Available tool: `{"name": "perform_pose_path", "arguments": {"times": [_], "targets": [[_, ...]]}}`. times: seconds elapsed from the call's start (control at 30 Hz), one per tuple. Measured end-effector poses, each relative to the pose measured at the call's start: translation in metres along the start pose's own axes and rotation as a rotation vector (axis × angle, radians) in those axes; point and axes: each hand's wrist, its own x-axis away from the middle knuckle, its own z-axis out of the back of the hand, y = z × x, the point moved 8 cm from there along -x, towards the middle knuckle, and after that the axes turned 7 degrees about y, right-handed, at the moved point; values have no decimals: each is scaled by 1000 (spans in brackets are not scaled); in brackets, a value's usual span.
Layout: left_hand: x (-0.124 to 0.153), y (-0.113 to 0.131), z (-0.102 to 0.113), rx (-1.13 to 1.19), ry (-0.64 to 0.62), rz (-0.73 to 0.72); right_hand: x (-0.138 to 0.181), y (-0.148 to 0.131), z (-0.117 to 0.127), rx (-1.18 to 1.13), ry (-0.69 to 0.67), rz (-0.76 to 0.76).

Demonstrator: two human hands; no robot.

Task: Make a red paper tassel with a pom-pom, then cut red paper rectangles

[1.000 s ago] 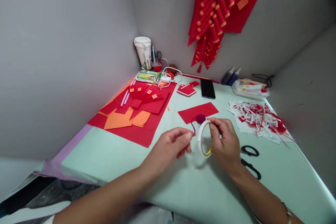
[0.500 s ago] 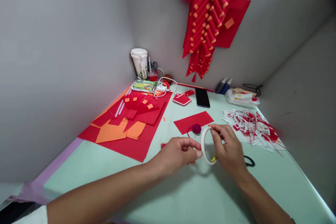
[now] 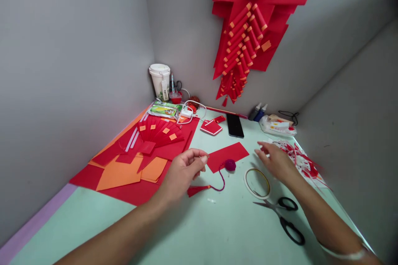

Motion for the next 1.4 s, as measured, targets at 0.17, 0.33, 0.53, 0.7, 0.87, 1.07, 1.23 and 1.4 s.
{"name": "perform_pose_path", "arguments": {"times": [0.17, 0.33, 0.53, 0.7, 0.87, 1.07, 1.23, 1.4], "targets": [[-2, -4, 1, 38, 12, 30, -74, -24, -32, 42, -8, -224], [-4, -7, 2, 38, 9, 55, -102, -42, -66, 43, -33, -398], [-6, -9, 2, 33, -17, 81, -107, -41, -63, -165, -99, -519], [-9, -14, 4, 50, -27, 71, -97, -38, -39, -555, -273, -569], [-13, -20, 2, 252, -53, 94, -38, -66, -9, -969, -355, -492], [-4, -19, -10, 424, -111, 130, 63, -134, -15, -1498, -551, -423], [7, -20, -24, 484, -184, 146, 90, -135, -29, -1202, -375, -384], [7, -31, -34, 613, -165, 231, 98, -138, -24, -735, -64, -177]]}}
